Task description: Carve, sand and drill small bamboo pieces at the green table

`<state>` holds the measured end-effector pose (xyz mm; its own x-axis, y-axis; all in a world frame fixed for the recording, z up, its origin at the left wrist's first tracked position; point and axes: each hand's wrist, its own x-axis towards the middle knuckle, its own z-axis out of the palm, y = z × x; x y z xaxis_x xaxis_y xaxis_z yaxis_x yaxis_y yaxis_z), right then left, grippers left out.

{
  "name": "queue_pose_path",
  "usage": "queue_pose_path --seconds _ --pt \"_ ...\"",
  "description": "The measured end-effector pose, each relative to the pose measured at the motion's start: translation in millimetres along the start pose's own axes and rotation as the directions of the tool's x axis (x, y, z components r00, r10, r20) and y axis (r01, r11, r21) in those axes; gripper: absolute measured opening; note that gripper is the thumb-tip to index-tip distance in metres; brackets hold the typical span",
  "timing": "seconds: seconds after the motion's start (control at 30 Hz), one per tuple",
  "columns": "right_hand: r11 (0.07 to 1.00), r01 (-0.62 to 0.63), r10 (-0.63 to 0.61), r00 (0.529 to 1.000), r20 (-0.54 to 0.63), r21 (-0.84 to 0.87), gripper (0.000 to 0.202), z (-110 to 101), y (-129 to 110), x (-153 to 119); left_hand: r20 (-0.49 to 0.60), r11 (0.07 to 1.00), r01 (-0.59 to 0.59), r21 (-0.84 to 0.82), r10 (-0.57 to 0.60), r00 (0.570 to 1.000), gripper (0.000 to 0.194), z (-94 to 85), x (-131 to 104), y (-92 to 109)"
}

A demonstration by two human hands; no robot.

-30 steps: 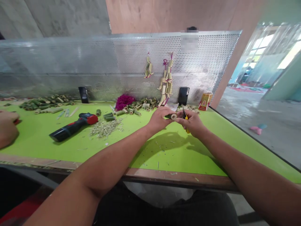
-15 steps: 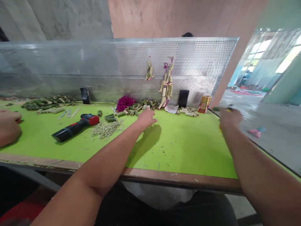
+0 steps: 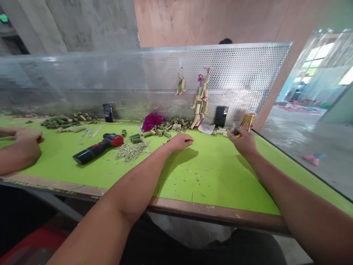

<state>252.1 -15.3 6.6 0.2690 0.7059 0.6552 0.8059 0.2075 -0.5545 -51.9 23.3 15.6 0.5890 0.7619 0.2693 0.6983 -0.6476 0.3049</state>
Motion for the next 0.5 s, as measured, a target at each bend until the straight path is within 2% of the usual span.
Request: queue_pose_path --seconds 0.07,0.1,0.23,0.33,0.4,0.43,0.5 --pt "0.997 0.073 -0.074 0.996 0.059 0.011 0.024 3.7 -3.5 -4.3 -0.167 0.995 -0.095 -0.031 0.088 0.982 0.026 -4.9 0.8 0.9" --pt "0.996 0.085 -0.085 0.994 0.075 0.007 0.024 4.3 -2.8 -5.4 -0.236 0.995 -0.090 -0.031 0.081 0.969 0.026 -8.6 0.7 0.2" --pt "0.998 0.050 -0.045 0.989 0.139 -0.036 0.026 3.4 7.3 -4.5 -0.402 0.988 0.095 -0.121 -0.136 0.905 0.027 -28.1 -1.6 -14.3" --pt "0.998 0.034 -0.025 0.981 0.191 -0.044 0.027 2.4 10.8 -3.5 -0.419 0.940 0.255 -0.226 -0.330 0.846 0.030 -46.3 -3.2 -38.7" --pt "0.998 0.042 -0.032 0.972 0.232 -0.041 0.026 2.0 9.5 -3.6 -0.397 0.875 0.436 -0.209 -0.483 0.780 0.032 -60.3 -4.6 -58.6" --pt "0.998 0.047 -0.036 0.965 0.259 -0.037 0.026 1.8 8.3 -3.8 -0.364 0.842 0.513 -0.170 -0.537 0.761 0.033 -67.7 -6.0 -68.6" --pt "0.998 0.059 -0.046 0.950 0.310 -0.032 0.025 1.9 5.8 -4.0 -0.319 0.816 0.562 -0.134 -0.572 0.755 0.026 -82.5 -11.8 -87.9"
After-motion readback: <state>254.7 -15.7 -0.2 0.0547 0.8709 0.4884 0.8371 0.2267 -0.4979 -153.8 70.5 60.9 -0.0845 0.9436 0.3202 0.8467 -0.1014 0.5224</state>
